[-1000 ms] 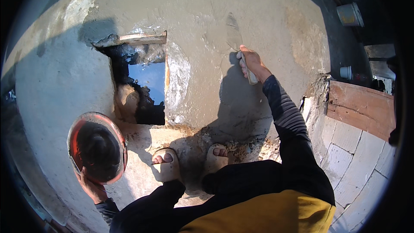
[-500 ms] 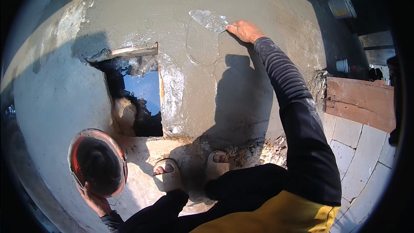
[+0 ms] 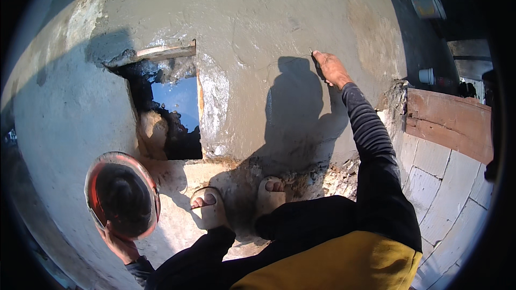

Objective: The person scoops cement from a bucket with a trowel and spreads it onto a concrete floor. They repeatedly smooth the surface, working around a rectangular opening and covering adjacent areas.

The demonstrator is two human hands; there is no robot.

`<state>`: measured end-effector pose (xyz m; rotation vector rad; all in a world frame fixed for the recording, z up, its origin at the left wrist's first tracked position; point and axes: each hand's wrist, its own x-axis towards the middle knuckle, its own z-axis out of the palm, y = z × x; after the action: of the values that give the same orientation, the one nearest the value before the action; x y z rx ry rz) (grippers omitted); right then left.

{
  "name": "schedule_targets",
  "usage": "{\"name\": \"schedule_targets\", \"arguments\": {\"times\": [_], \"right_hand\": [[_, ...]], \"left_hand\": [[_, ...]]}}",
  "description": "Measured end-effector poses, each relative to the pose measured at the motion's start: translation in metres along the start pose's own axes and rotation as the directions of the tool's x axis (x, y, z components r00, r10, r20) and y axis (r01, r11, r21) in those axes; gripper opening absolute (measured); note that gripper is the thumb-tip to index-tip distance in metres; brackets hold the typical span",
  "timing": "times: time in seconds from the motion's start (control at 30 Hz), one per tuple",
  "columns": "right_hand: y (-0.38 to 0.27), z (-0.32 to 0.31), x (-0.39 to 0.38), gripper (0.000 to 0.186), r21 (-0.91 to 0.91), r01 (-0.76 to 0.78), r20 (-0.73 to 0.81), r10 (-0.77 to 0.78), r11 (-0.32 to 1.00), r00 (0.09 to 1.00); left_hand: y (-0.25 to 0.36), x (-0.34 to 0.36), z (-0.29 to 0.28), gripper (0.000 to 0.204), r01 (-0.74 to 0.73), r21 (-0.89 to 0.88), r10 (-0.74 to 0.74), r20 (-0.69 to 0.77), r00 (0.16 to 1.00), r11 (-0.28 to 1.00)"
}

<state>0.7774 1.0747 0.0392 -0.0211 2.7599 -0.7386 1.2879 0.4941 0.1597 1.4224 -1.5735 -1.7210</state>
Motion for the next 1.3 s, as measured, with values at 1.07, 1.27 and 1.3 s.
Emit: {"name": "schedule_targets", "arguments": {"times": [1.07, 1.27, 1.3], "right_hand": [[-0.023, 0.03, -0.076, 0.058, 0.281, -0.46, 0.265, 0.393, 0.842, 0.881], [-0.087, 0.074, -0.05, 0.063, -0.058, -0.075, 0.389, 0.092, 0.995, 0.917], [-0.093, 0.078, -0.049, 0.065, -0.185, 0.13, 0.311, -0.068, 0.974, 0.948]], "left_hand": [[0.005, -0.009, 0.003, 0.063, -0.041, -0.164, 0.066, 0.146, 0.987, 0.986], [0.005, -0.016, 0.003, 0.062, -0.048, -0.206, 0.075, 0.127, 0.989, 0.977], [0.005, -0.017, 0.003, 0.062, -0.039, -0.198, 0.06, 0.098, 0.993, 0.979]]}}
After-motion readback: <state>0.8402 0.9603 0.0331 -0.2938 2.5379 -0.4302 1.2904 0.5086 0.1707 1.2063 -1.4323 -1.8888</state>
